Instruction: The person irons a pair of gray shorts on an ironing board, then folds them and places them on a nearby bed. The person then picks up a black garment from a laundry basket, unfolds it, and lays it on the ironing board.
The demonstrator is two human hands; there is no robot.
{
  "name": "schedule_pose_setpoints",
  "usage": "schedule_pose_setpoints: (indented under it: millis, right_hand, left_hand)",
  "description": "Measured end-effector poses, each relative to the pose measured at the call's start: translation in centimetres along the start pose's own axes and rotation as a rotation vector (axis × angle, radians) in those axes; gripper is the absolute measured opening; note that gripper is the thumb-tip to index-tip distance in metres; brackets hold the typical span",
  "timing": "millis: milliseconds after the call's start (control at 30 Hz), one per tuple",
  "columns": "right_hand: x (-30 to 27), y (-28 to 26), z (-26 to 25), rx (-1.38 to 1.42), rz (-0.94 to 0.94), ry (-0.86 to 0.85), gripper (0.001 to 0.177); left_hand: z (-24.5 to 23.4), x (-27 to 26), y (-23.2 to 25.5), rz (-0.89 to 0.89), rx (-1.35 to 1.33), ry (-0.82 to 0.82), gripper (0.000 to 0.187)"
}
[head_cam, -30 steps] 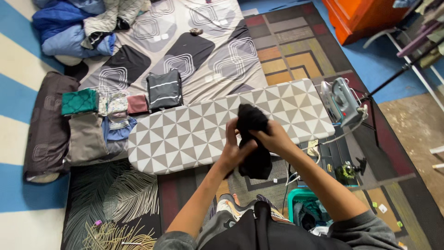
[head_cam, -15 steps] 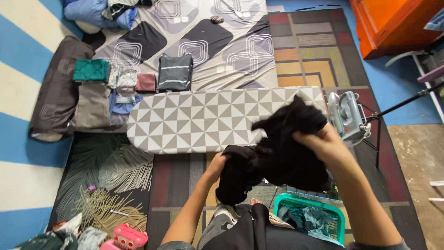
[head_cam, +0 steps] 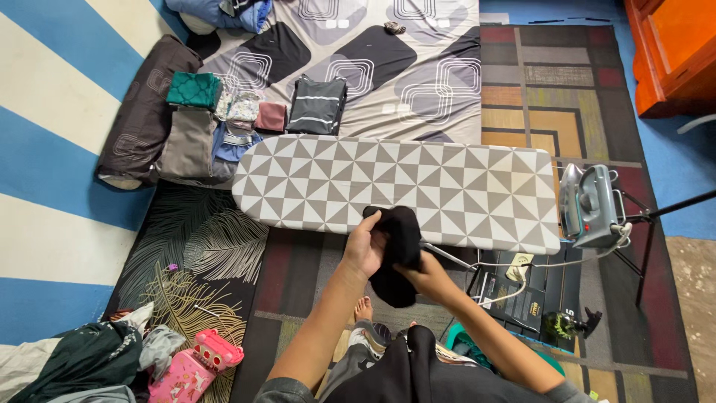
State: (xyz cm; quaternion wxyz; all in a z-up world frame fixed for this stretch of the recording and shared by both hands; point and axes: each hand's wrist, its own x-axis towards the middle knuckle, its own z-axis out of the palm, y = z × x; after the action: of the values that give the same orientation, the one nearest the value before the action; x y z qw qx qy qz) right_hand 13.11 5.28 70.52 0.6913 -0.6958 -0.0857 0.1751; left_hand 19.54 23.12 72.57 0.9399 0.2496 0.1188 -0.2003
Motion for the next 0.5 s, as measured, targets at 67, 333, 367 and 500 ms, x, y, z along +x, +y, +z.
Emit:
schedule_pose_setpoints:
  millis: [67, 333, 367, 500]
  right_hand:
    - [0.7, -1.6, -0.5, 0.201, 0.048, 0.059, 0.031]
    - [1.7, -5.9, -2.0, 0.498, 0.187, 0.116, 0.028]
    - [1.7, -5.7, -2.2, 0.485, 0.185, 0.095, 0.029]
    - [1.5, -3.9, -4.1, 0.49, 0.219, 0.035, 0.029]
  left_hand:
    - [0.0, -1.2, 1.1, 0.079, 0.096, -0.114, 0.028]
    - [-1.4, -2.3, -1.4, 0.142, 1.105, -0.155, 0.045]
    - [-1.8, -1.7, -1.5, 0.146, 1.129, -0.076, 0.039]
    - [-4.1, -0.7, -1.1, 0.177, 1.32, -0.005, 0.032]
